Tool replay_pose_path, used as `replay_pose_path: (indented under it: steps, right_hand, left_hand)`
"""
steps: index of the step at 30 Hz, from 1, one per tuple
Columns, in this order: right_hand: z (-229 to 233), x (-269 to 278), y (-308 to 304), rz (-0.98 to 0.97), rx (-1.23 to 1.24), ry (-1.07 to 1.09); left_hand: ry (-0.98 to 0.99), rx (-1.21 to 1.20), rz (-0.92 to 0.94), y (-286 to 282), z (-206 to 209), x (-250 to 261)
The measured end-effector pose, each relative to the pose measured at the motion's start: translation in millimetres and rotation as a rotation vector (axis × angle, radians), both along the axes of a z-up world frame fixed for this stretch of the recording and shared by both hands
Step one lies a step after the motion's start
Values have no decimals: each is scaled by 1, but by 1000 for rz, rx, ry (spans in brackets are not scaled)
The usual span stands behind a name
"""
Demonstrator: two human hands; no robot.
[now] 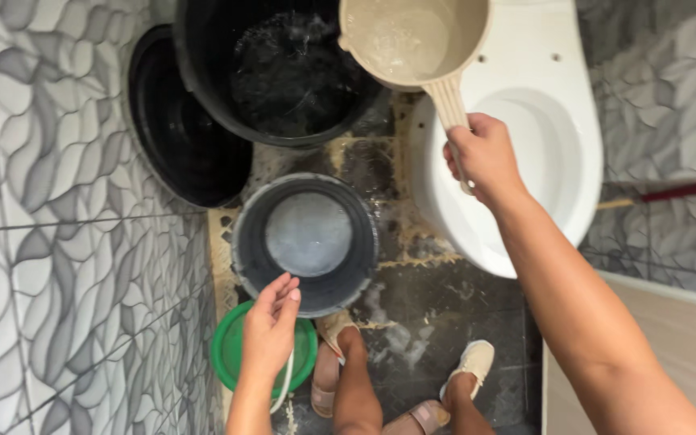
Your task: The person scrubs the base of a white toilet with a red-handled brush, then uses a beige scoop to pour water from a black bucket into the toilet bowl and onto the floor to rinse the area.
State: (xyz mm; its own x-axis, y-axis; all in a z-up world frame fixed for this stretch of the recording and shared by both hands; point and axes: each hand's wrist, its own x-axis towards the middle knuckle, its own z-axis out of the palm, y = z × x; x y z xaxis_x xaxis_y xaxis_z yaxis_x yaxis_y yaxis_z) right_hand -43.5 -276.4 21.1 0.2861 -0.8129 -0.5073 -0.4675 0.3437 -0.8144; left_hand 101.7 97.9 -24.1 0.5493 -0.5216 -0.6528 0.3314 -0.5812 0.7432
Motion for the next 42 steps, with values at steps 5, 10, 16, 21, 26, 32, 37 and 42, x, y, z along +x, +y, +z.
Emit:
replay_pose_path:
  steps: [5, 10, 16, 21, 26, 32, 37, 42]
  right_hand:
    - [33, -92, -16, -5, -126, 325]
    - [17, -185, -37, -4, -412, 598]
    - [5, -278, -50, -152, -413, 714]
    - [-12, -348, -39, -211, -452, 853]
    - [-33, -408, 1, -162, -491, 935]
    - [-34, -454, 69, -167, -402, 929]
    - [-21, -471, 129, -149, -357, 937]
    - [14, -483, 169, -86, -327, 931]
  left_hand:
    - [48, -41, -66, -32, 14, -57]
    - [57, -50, -162, -50, 15, -104]
    - [53, -18, -265, -63, 27, -139]
    - [17, -26, -339, -73, 35, -159]
    - [-7, -26, -412, -82, 41, -184]
    - [44, -6, -435, -92, 53, -222]
    - [50, -49, -451, -92, 49, -249]
    - [79, -50, -452, -89, 47, -270]
